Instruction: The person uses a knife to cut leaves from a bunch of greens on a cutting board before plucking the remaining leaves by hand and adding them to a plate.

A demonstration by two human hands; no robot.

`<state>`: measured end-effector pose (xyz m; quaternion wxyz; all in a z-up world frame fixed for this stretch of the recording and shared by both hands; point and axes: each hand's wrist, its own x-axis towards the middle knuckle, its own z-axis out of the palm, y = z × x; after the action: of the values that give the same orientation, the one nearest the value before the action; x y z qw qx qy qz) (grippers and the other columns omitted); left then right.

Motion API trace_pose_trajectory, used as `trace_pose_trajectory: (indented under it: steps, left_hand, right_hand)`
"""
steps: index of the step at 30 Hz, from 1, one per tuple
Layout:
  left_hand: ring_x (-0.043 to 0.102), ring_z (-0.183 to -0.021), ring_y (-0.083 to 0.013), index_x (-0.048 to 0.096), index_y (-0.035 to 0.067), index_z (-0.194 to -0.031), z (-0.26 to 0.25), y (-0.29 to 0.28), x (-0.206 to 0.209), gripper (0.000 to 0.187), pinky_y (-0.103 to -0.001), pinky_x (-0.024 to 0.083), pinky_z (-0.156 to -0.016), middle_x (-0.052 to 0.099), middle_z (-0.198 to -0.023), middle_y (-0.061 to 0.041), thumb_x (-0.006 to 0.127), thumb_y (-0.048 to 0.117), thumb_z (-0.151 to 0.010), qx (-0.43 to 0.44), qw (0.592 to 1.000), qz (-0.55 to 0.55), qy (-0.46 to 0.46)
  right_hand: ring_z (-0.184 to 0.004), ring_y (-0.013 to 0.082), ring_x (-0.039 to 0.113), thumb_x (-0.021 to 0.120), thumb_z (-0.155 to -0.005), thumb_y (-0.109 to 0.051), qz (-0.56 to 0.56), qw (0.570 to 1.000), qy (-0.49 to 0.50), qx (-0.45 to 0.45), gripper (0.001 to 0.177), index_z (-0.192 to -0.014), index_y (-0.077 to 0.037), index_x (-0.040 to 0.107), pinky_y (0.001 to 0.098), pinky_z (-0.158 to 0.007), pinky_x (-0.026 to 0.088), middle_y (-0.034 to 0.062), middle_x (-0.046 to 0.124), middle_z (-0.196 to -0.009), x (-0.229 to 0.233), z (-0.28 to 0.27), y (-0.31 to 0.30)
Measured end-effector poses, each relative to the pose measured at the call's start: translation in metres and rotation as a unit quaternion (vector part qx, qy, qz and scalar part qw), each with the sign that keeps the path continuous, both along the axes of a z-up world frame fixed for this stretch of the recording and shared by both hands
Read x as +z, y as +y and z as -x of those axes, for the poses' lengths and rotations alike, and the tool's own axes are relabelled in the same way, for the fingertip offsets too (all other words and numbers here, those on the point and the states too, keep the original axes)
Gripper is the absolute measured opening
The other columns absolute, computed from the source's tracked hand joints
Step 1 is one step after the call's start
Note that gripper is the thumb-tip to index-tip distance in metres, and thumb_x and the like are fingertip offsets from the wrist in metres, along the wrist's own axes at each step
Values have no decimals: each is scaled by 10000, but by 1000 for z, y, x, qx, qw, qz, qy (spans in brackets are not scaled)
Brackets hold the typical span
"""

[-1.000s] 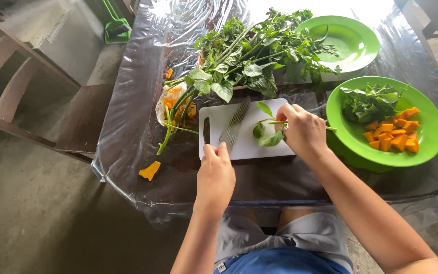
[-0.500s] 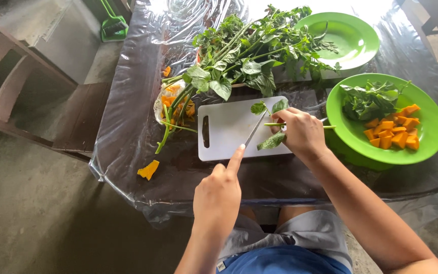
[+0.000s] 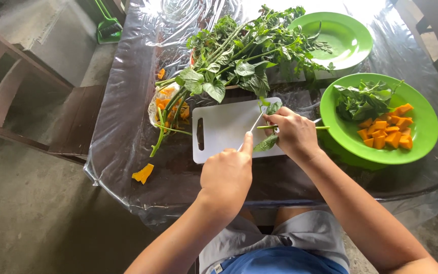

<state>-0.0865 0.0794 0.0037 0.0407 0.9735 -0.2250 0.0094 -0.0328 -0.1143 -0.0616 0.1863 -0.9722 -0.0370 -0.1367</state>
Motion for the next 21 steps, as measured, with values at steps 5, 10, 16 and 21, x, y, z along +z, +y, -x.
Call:
trace_pose_trajectory:
  steps: [5, 10, 16, 21]
  left_hand:
    - [734, -648, -286, 479, 143, -1499, -6, -5, 3, 612, -414, 586, -592, 725, -731, -110, 545, 69, -896, 6, 999, 2, 50]
    - [734, -662, -310, 495, 132, -1491, -9, -6, -5, 600, -439, 587, -620, 721, -729, -122, 538, 71, -895, 8, 999, 33, 31]
    - [719, -651, -361, 511, 150, -1478, 0, 10, 3, 584, -473, 574, -617, 711, -722, -166, 515, 66, -900, 16, 998, 61, 27]
    - [706, -632, -359, 550, 140, -1451, 21, 56, 21, 588, -477, 566, -604, 692, -692, -165, 521, 76, -868, -27, 997, 55, -39]
  right_hand:
    - [-853, 290, 710, 735, -818, -140, 4, 999, -29, 17, 261, -1063, -211, 788, 430, -717, 553, 8, 694, -983, -3, 2, -3]
    - [-888, 276, 717, 723, -820, -95, 18, 999, -28, 35, 196, -962, -210, 793, 416, -759, 558, -3, 708, -976, -7, 3, -4]
    - [-868, 295, 716, 728, -765, -108, 22, 999, -39, 27, 267, -1015, -179, 790, 434, -733, 553, 22, 713, -993, -1, 4, 0]
    - [-821, 325, 708, 766, -801, -230, -4, 998, -44, 35, 211, -997, -154, 779, 449, -720, 549, 46, 708, -964, 6, 6, 0]
